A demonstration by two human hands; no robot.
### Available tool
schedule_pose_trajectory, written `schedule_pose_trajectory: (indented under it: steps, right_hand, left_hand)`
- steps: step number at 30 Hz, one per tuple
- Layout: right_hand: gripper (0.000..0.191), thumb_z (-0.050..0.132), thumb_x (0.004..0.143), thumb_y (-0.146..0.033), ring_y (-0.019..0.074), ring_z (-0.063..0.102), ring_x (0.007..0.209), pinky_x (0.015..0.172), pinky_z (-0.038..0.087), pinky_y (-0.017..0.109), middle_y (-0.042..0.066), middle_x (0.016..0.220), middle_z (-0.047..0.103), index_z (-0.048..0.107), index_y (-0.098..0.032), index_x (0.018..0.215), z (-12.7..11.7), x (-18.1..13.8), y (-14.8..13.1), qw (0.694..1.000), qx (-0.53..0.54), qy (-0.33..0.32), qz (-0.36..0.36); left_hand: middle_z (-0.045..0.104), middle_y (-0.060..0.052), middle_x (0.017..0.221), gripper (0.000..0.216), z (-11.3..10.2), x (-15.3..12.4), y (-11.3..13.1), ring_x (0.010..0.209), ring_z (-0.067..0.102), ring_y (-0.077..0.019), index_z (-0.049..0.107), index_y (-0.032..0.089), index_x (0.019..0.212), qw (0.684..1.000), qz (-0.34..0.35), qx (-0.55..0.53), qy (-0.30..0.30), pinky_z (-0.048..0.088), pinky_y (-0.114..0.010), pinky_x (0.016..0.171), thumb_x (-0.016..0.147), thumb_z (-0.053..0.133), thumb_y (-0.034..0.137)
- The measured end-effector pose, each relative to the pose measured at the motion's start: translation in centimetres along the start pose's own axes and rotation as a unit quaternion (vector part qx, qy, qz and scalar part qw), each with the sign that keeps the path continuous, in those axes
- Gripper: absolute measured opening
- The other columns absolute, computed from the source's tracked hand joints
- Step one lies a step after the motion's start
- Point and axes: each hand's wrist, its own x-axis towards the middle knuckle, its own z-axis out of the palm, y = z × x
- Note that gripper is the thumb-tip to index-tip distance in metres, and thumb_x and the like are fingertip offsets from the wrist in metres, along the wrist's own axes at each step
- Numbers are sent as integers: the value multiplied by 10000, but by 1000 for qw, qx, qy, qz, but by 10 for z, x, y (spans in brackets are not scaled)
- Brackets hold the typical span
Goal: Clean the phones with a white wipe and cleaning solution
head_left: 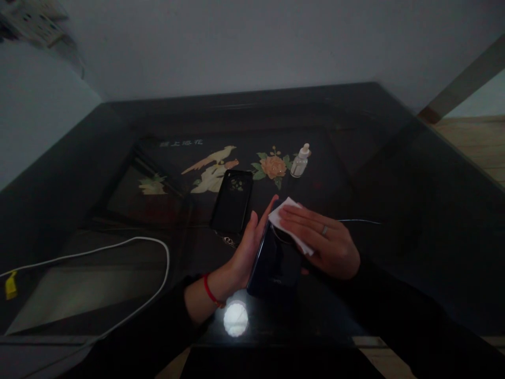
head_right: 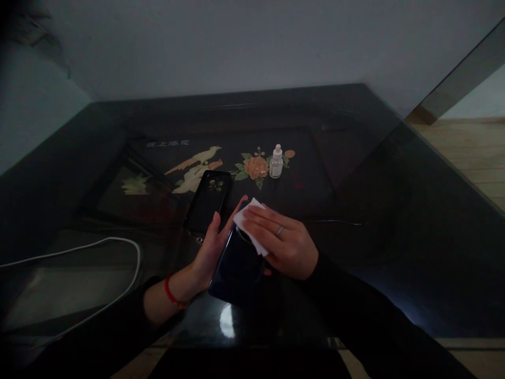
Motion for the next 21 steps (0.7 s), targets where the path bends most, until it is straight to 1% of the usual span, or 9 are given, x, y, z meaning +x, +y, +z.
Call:
schedule_pose_trajectory:
  steps: [2, 3, 7, 8, 12, 13, 16, 18, 21]
  right_hand:
    - [340, 454, 917, -90, 266, 509, 1281, 1034, 493, 463, 216, 1227, 640, 568, -28, 1231, 2, 1, -2, 999, 18, -24, -46]
    - [331, 454, 918, -90, 269, 517, 1273, 1034, 494, 463, 218, 1217, 644, 575, -21, 1219, 2, 2, -3, 998, 19, -27, -52]
    - [348, 476, 905, -72, 256, 525, 1267, 1032, 495, 458, 216, 1227, 639, 563, -43, 1241, 1, 2, -2, 1000, -17, 13, 13]
    - [345, 473, 911, -82, 256, 524, 1269, 1033, 494, 459, 217, 1224, 640, 561, -44, 1242, 0, 2, -2, 1000, -17, 17, 14]
    - [336, 394, 946, -113, 259, 516, 1274, 1020, 506, 456, 209, 1201, 656, 571, -27, 1219, 0, 3, -4, 998, 15, -32, -59]
    - [341, 388, 942, -104, 262, 514, 1276, 1019, 506, 461, 209, 1206, 654, 570, -27, 1221, 0, 2, -4, 997, 14, -37, -61]
    - [354, 456, 907, -71, 266, 528, 1263, 1025, 499, 471, 218, 1220, 643, 563, -40, 1243, -3, 0, -1, 1000, -19, 5, -1]
    - [373, 484, 897, -72, 260, 533, 1259, 1022, 502, 467, 213, 1222, 643, 552, -56, 1263, -4, -1, 0, 999, -26, 26, 16]
    - [350, 434, 928, -106, 255, 526, 1266, 1014, 512, 454, 195, 1213, 654, 560, -53, 1251, -3, 0, -3, 999, 5, -19, -40]
  left_hand:
    - [498, -28, 1437, 558, -2, 2, -2, 1284, 488, -243, 331, 347, 1467, 1000, 17, -8, 5, 360, -415, 1095, 945, 333, 544]
    - [492, -28, 1442, 565, -3, 2, -2, 1292, 480, -244, 333, 344, 1467, 1000, 20, -11, 3, 355, -409, 1100, 940, 352, 546]
    - [434, 3, 1489, 523, -3, 0, -2, 1320, 446, -262, 316, 398, 1460, 1000, 2, -8, -20, 361, -477, 1085, 954, 320, 531]
    - [431, 3, 1491, 518, -2, 0, -1, 1319, 448, -261, 307, 401, 1462, 1000, 0, -5, -19, 365, -481, 1079, 959, 300, 528]
    - [468, -26, 1464, 544, -1, -1, 2, 1290, 482, -246, 315, 358, 1471, 1000, 17, 0, 14, 363, -431, 1082, 959, 278, 537]
    - [474, -26, 1458, 546, -1, 0, 2, 1287, 485, -248, 324, 356, 1468, 1000, 25, -4, 14, 363, -432, 1083, 954, 291, 541]
    - [465, 9, 1466, 517, -1, -1, 4, 1298, 472, -258, 333, 411, 1449, 1000, 19, -13, 1, 361, -475, 1080, 950, 310, 544]
    - [462, 18, 1469, 508, 0, -1, 5, 1304, 466, -262, 333, 426, 1444, 1000, 15, -14, 2, 359, -490, 1079, 951, 307, 543]
    - [463, -19, 1469, 534, 0, 0, 6, 1302, 469, -263, 342, 365, 1458, 999, 38, -17, 23, 348, -468, 1091, 953, 303, 536]
